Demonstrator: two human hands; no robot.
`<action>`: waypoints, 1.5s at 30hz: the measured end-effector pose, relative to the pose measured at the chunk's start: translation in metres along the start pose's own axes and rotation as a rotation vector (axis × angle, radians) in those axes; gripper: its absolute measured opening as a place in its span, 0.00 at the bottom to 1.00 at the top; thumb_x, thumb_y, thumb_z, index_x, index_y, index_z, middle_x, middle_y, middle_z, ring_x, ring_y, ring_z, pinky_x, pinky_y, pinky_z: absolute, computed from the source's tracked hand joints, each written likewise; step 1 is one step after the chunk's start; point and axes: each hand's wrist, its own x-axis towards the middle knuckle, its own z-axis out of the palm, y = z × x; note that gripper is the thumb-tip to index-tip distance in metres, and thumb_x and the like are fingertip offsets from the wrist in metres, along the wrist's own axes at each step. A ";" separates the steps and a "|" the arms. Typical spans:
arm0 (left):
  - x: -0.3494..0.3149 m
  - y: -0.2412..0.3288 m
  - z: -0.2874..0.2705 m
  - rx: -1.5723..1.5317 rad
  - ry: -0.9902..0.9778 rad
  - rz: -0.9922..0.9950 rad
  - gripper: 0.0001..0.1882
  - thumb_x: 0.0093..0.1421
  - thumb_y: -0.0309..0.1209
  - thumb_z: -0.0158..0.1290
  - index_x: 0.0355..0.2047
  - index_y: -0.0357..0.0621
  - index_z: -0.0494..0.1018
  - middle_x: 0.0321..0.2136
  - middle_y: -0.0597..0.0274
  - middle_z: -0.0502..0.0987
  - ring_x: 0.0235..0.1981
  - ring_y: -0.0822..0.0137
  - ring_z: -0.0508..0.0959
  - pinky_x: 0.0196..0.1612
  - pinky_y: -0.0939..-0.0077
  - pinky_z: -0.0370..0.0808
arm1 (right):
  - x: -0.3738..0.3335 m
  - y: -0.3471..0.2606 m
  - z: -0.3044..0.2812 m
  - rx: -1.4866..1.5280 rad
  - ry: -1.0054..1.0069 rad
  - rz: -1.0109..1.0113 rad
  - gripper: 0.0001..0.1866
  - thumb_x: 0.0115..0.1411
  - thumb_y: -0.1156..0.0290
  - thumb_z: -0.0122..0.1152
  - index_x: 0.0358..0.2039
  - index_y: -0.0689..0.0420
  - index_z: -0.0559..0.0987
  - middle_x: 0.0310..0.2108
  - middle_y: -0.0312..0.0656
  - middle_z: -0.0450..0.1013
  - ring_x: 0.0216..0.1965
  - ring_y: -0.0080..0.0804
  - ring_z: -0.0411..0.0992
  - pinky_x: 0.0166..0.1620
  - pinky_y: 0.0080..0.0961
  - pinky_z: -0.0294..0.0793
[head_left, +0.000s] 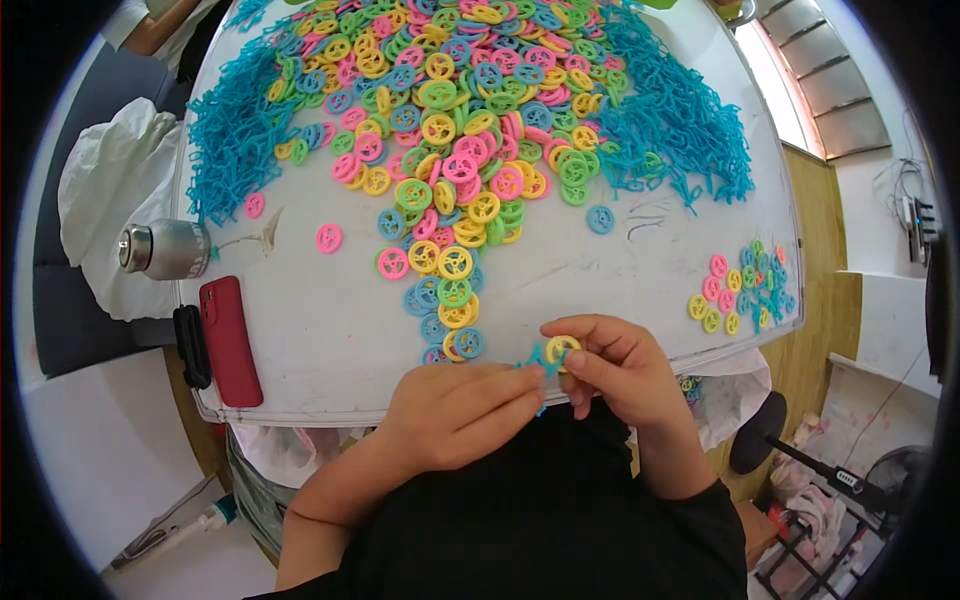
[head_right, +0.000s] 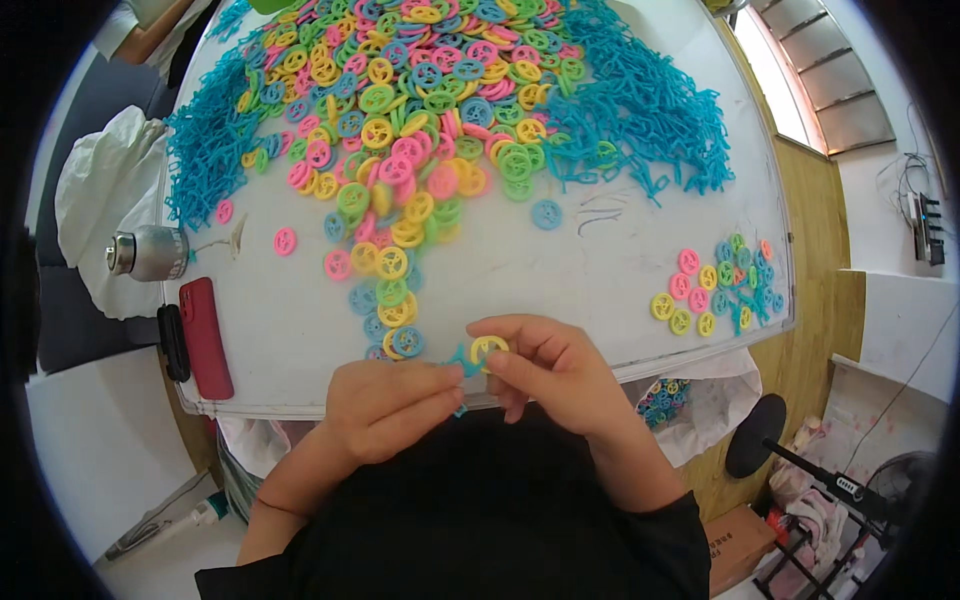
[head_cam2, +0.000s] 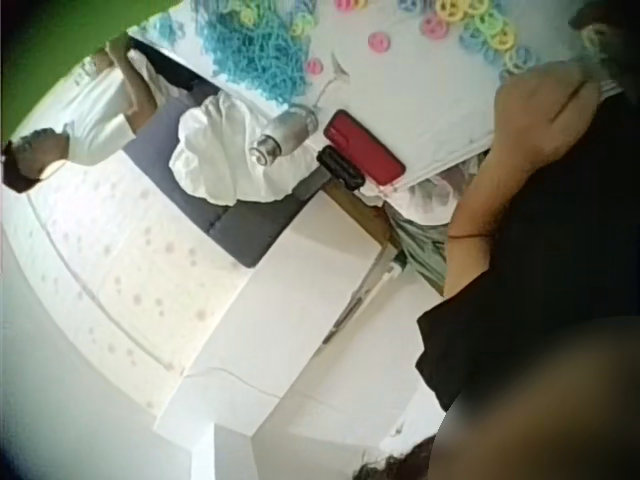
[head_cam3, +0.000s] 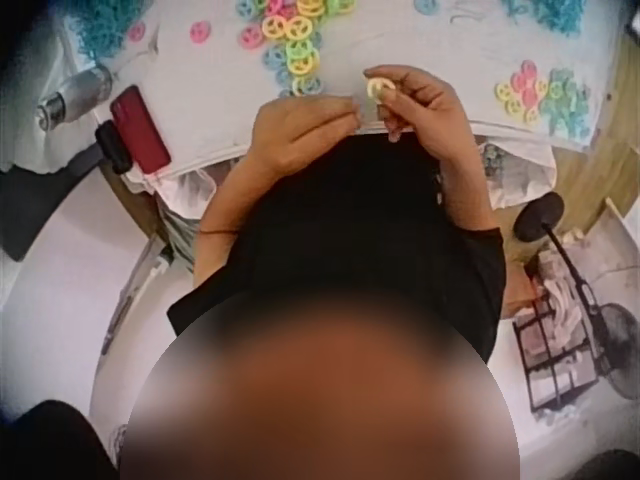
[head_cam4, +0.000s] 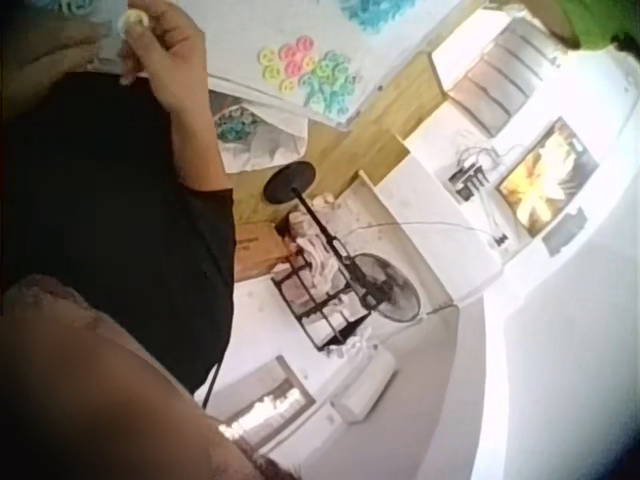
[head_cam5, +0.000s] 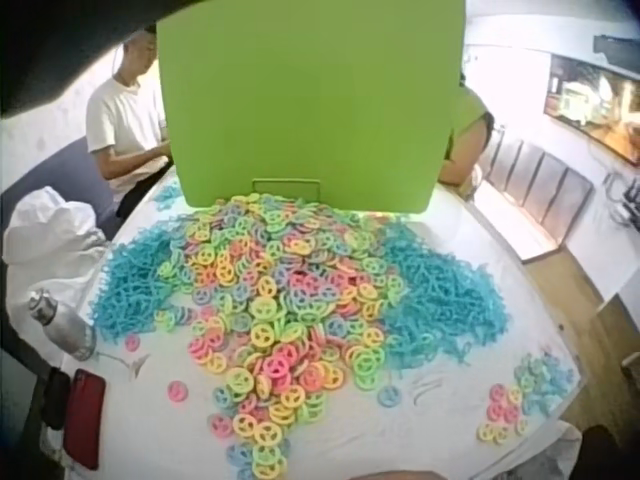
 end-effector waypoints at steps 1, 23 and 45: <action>-0.002 -0.002 0.001 -0.004 -0.002 0.005 0.14 0.50 0.26 0.66 0.38 0.44 0.80 0.39 0.56 0.83 0.33 0.60 0.83 0.32 0.72 0.78 | -0.006 0.002 0.006 -0.282 0.167 -0.107 0.16 0.64 0.71 0.62 0.52 0.62 0.77 0.28 0.35 0.74 0.27 0.21 0.72 0.28 0.20 0.72; 0.013 0.007 0.002 -0.872 0.092 -0.984 0.08 0.65 0.22 0.54 0.44 0.36 0.77 0.37 0.60 0.82 0.34 0.74 0.81 0.32 0.81 0.75 | -0.005 -0.001 -0.028 -1.073 0.419 -0.612 0.12 0.56 0.83 0.61 0.41 0.64 0.80 0.41 0.47 0.77 0.42 0.34 0.75 0.44 0.27 0.73; 0.007 0.009 0.017 -0.611 0.180 -0.752 0.08 0.58 0.25 0.62 0.40 0.41 0.81 0.30 0.58 0.82 0.30 0.66 0.81 0.32 0.76 0.75 | 0.015 0.009 0.022 -0.052 0.090 -0.324 0.04 0.63 0.78 0.59 0.38 0.64 0.75 0.45 0.54 0.77 0.47 0.37 0.76 0.53 0.34 0.75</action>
